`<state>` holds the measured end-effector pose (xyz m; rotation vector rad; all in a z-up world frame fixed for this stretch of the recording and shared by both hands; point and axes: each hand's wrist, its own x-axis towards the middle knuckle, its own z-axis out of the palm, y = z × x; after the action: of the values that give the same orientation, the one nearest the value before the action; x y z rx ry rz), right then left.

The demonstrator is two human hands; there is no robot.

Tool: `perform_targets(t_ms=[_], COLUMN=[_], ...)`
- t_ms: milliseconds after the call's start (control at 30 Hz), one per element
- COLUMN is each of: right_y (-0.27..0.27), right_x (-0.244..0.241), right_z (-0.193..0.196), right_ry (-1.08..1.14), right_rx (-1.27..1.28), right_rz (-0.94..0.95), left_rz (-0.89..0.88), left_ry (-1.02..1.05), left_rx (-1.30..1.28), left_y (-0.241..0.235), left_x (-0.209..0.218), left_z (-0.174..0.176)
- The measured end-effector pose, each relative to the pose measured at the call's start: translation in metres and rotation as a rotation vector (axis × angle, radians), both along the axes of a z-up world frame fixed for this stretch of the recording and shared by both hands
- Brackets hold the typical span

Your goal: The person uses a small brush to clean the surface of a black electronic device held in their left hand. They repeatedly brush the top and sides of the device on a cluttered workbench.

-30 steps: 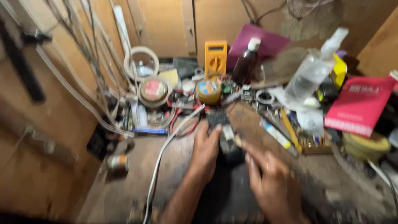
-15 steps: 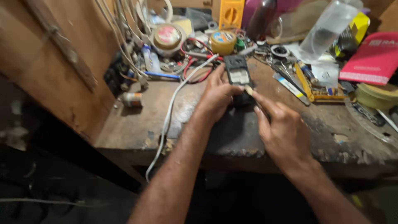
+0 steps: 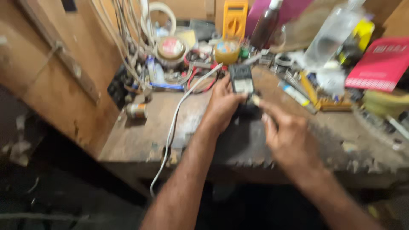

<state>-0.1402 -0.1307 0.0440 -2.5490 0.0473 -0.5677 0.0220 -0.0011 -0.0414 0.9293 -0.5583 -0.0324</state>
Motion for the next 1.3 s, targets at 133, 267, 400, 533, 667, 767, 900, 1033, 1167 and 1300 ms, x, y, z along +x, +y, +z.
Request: perform_targets(t_ms=[133,267,400,533,667,767,900,1033,1167,1300], right_y=[-0.014,-0.012,-0.009,-0.013,-0.014,-0.010,-0.004,0.000,0.007,-0.001], right_x=[0.014,0.028,0.007,0.008,0.013,0.009,0.002,0.002,0.005,0.002], right_z=[-0.012,-0.013,-0.017,-0.010,-0.010,-0.011,-0.005,0.003,0.004,-0.002], right_ry=[-0.123,-0.164,-0.104,-0.111,-0.105,-0.197,-0.033,0.015,0.028,-0.171], right_rx=[-0.041,-0.022,0.034,0.074,-0.020,-0.062,0.058,0.014,-0.034,-0.030], right_rz=[0.129,0.141,0.108,0.144,0.128,0.194,0.077,0.002,-0.021,0.135], left_rz=[0.088,0.135,0.090,0.158,0.203,0.253,0.255,0.228,0.169,0.194], left_ry=[0.096,0.119,0.081,0.061,0.077,0.093,0.087,0.082,0.125,0.087], left_rx=[0.116,0.111,0.087,0.149,0.149,0.191,0.204,0.116,0.084,0.115], left_y=[-0.003,-0.003,-0.005,-0.008,-0.010,-0.011,-0.013,-0.015,-0.008,-0.009], left_x=[0.004,0.012,0.008,0.011,0.005,0.003,0.004,-0.001,0.000,-0.001], left_z=[-0.015,-0.014,-0.018,-0.014,-0.015,-0.013,-0.011,-0.015,-0.009,-0.014])
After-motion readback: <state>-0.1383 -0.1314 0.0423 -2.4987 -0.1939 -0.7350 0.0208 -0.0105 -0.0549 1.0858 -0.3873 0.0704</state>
